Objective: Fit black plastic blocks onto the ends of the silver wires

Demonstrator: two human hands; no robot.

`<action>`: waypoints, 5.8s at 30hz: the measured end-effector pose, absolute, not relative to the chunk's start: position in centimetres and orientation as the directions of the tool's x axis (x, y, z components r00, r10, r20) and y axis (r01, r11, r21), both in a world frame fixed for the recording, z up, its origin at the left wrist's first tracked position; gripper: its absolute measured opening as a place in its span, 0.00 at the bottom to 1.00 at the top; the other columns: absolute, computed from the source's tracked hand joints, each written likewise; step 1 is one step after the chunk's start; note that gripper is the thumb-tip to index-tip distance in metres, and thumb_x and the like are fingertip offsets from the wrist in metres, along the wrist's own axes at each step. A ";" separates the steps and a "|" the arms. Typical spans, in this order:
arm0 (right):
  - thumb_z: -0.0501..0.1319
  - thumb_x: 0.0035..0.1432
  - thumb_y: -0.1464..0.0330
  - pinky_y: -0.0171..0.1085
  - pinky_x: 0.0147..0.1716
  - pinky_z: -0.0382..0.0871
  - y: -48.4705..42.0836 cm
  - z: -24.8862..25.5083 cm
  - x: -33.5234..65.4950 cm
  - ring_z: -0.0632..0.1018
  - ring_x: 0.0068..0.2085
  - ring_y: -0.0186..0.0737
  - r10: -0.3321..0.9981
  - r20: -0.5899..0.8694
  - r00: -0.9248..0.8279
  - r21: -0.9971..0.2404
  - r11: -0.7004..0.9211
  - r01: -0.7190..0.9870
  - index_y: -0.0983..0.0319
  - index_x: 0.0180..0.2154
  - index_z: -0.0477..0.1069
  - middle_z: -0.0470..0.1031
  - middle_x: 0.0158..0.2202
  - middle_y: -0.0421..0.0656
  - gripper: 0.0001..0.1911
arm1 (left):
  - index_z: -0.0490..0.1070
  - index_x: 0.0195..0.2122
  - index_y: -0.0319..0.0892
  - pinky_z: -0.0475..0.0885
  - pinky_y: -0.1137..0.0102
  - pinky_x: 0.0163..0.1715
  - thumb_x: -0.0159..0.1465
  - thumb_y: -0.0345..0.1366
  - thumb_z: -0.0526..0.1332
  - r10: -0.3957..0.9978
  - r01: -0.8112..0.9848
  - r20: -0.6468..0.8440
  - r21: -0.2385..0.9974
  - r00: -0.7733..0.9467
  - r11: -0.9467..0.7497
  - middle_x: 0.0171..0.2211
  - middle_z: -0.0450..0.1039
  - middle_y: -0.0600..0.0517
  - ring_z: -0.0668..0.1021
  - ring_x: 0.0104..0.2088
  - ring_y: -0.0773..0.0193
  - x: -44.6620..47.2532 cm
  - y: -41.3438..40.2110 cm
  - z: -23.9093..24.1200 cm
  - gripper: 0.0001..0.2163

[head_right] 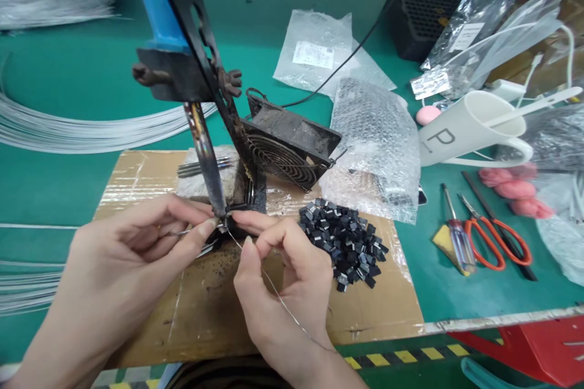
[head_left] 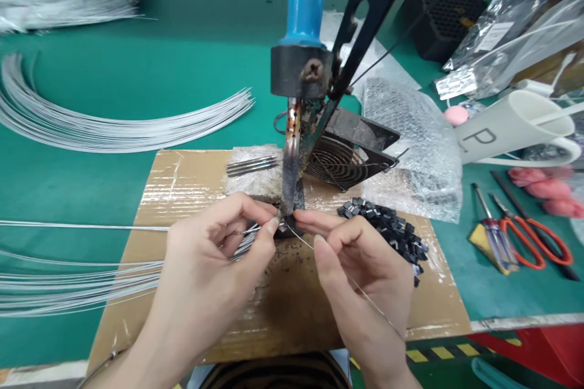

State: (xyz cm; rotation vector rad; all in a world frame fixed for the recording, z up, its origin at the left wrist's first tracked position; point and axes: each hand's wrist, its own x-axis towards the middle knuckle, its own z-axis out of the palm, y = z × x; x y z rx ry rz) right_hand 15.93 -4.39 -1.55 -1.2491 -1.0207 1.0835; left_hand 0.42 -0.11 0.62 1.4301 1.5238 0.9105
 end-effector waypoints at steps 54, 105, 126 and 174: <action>0.64 0.65 0.76 0.43 0.56 0.75 -4.4 -1.3 15.6 0.85 0.52 0.43 0.973 0.014 0.231 -0.999 0.020 -0.026 0.57 0.31 0.72 0.87 0.48 0.43 0.11 | 0.78 0.28 0.44 0.73 0.76 0.22 0.58 0.34 0.67 0.994 0.408 -0.110 0.907 -0.019 0.108 0.27 0.82 0.53 0.84 0.28 0.62 0.5 -0.2 1.2 0.03; 0.66 0.62 0.79 0.35 0.52 0.78 -4.6 -1.7 15.5 0.87 0.49 0.38 0.958 0.180 0.223 -0.978 0.151 0.141 0.58 0.32 0.72 0.87 0.47 0.41 0.11 | 0.78 0.29 0.46 0.74 0.76 0.24 0.60 0.34 0.66 0.997 0.404 -0.076 0.913 0.009 0.065 0.27 0.79 0.56 0.86 0.35 0.60 0.3 -0.9 0.9 0.03; 0.66 0.63 0.76 0.39 0.48 0.80 -4.5 -1.2 15.1 0.87 0.46 0.42 0.954 0.139 0.265 -0.985 0.105 0.139 0.58 0.31 0.72 0.87 0.45 0.45 0.10 | 0.78 0.29 0.46 0.73 0.77 0.23 0.61 0.34 0.65 0.997 0.421 -0.077 0.905 0.019 0.062 0.33 0.84 0.54 0.86 0.36 0.60 0.2 -0.8 0.9 0.03; 0.70 0.64 0.70 0.40 0.46 0.76 -5.9 -3.0 18.9 0.86 0.42 0.42 0.865 0.147 0.480 -0.975 0.045 0.217 0.58 0.31 0.75 0.86 0.41 0.43 0.08 | 0.71 0.44 0.47 0.72 0.64 0.36 0.62 0.21 0.65 0.856 0.831 0.461 0.362 0.234 -0.422 0.40 0.86 0.51 0.84 0.32 0.60 -1.5 -4.0 -2.0 0.14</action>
